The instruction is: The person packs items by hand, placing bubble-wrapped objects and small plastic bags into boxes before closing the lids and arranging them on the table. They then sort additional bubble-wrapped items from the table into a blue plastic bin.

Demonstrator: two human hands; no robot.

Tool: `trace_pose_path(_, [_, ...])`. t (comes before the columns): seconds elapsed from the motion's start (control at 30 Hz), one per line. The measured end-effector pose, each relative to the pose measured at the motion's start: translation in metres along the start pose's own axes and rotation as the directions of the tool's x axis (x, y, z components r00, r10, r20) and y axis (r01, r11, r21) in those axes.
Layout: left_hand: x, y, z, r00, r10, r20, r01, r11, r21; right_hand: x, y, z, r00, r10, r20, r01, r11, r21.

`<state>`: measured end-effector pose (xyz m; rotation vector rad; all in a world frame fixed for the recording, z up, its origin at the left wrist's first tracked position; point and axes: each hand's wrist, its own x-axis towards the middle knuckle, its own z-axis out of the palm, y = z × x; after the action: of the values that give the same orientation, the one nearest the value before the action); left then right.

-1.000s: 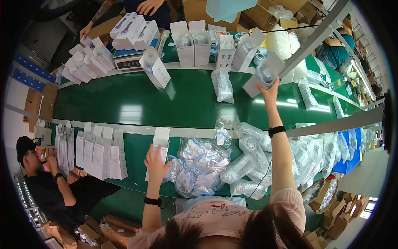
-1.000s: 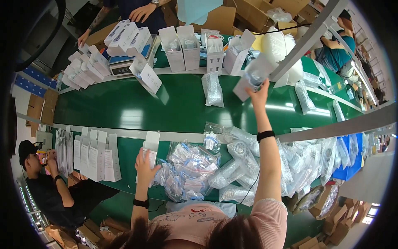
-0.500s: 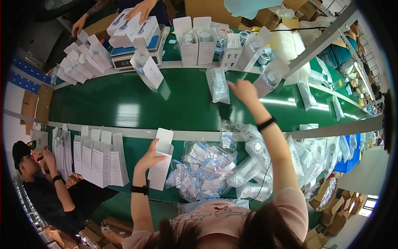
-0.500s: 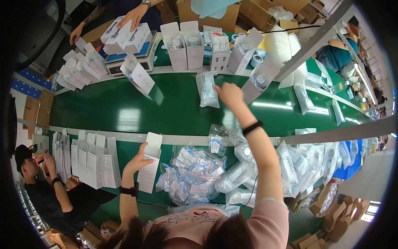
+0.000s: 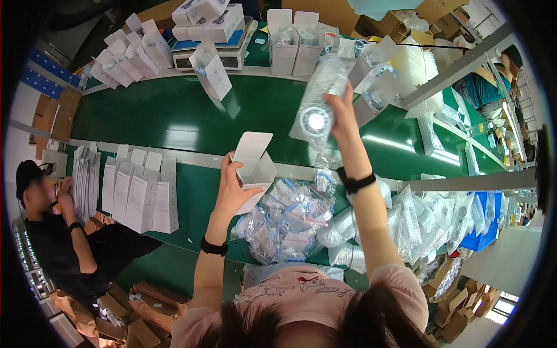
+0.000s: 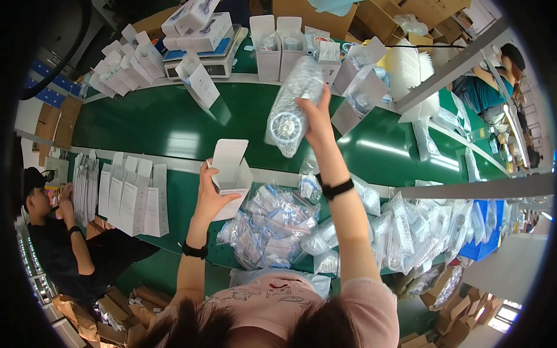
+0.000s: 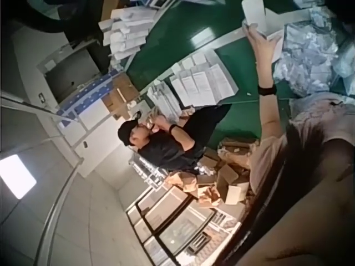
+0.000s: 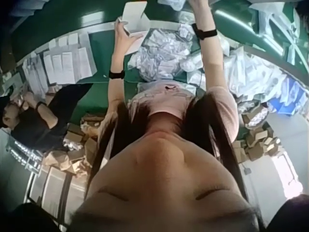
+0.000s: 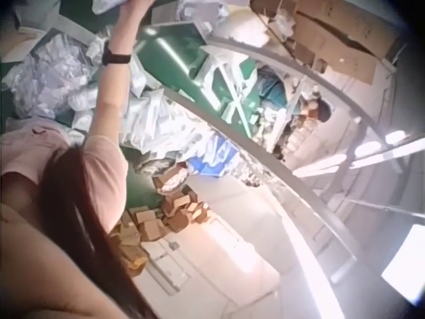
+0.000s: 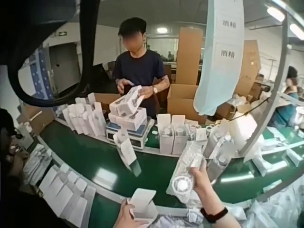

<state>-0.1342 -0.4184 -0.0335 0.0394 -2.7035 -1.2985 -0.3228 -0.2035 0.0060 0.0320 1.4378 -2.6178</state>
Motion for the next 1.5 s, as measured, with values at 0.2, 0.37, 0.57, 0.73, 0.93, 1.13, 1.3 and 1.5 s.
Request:
trace_pose_path(0.2, [-0.009,-0.003,0.029,0.972,0.108,-0.207,-0.140,0.979,-0.146,-0.100,0.039,0.063,0.954,-0.118,-0.276,0.154,0.981,0.115])
trace_pose_path(0.37, [-0.017,0.000,0.044,0.886,0.226,-0.404,-0.300,0.945,-0.128,-0.130,0.083,0.076,0.725,-0.687,-0.045,0.507,0.577,-0.640])
trace_pose_path(0.57, [-0.010,-0.016,0.040,0.829,0.211,-0.518,-0.369,0.902,-0.223,-0.143,0.051,0.034,0.719,-0.467,0.516,0.655,0.205,-0.727])
trace_pose_path(0.73, [-0.032,-0.027,0.027,0.903,0.146,-0.404,-0.251,0.943,-0.218,-0.120,0.061,-0.088,0.992,-0.011,0.124,0.119,-0.208,-0.971])
trace_pose_path(0.93, [-0.035,0.000,-0.011,0.956,0.164,-0.243,-0.173,0.985,-0.017,-0.119,0.066,-0.128,0.943,0.321,0.088,0.181,-0.273,-0.945])
trace_pose_path(1.13, [-0.029,0.015,-0.023,0.959,0.040,-0.280,-0.036,0.999,0.019,-0.135,0.032,-0.071,0.979,0.002,0.206,0.195,0.313,-0.929])
trace_pose_path(1.3, [-0.022,0.009,-0.023,0.930,0.059,-0.364,-0.023,0.994,0.103,-0.164,0.010,0.028,0.788,-0.324,0.523,0.615,0.436,-0.657])
trace_pose_path(1.5, [-0.008,0.006,-0.029,0.925,-0.102,-0.365,0.084,0.994,-0.066,-0.149,0.060,0.060,0.388,-0.056,0.920,0.921,0.047,-0.386])
